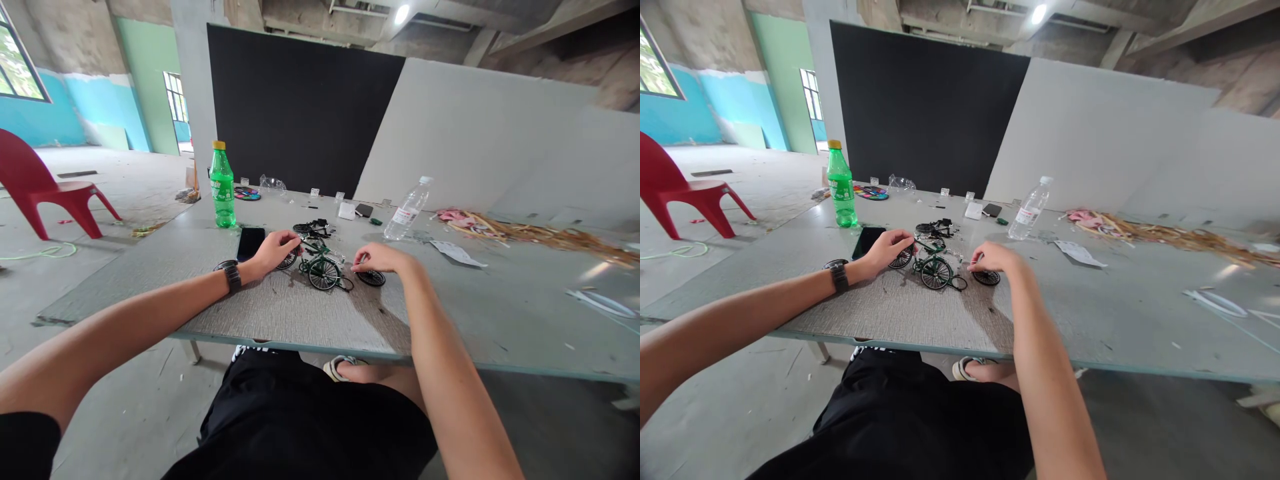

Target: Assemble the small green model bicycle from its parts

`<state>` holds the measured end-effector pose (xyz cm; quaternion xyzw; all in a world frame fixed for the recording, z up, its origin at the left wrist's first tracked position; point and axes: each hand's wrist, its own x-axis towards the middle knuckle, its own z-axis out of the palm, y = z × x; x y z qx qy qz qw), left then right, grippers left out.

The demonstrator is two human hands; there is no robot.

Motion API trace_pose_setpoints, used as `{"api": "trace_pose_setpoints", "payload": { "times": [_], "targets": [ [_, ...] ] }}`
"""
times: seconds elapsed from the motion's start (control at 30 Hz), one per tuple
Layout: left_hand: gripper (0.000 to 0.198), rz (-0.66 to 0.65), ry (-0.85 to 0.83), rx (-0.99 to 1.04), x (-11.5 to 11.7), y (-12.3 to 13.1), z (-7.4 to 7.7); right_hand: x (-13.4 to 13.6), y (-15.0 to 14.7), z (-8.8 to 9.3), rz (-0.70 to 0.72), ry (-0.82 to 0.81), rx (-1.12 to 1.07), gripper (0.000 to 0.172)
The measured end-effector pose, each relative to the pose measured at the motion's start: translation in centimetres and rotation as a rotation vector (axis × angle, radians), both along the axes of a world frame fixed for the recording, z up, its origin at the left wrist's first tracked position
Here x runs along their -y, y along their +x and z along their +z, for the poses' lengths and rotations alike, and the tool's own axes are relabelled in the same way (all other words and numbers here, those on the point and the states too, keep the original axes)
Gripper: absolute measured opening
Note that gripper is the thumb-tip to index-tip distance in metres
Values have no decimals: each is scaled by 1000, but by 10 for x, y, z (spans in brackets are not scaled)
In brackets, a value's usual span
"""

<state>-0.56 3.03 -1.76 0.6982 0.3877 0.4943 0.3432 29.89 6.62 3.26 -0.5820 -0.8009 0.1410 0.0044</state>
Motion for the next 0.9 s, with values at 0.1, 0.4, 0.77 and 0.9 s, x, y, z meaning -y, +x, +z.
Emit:
{"api": "trace_pose_setpoints", "payload": {
  "times": [0.1, 0.4, 0.77, 0.9],
  "targets": [
    [25, 1, 7, -10, 0, -1, 0, 2, 4, 3, 4, -38, 33, 27],
    [24, 7, 11, -23, -1, 0, 1, 1, -7, -1, 19, -31, 41, 23],
    [24, 8, 13, -15, -1, 0, 0, 8, -16, 5, -24, 133, 22, 28],
    [23, 8, 9, -19, -1, 0, 0, 7, -16, 4, -12, 109, 26, 26]
  ]
}}
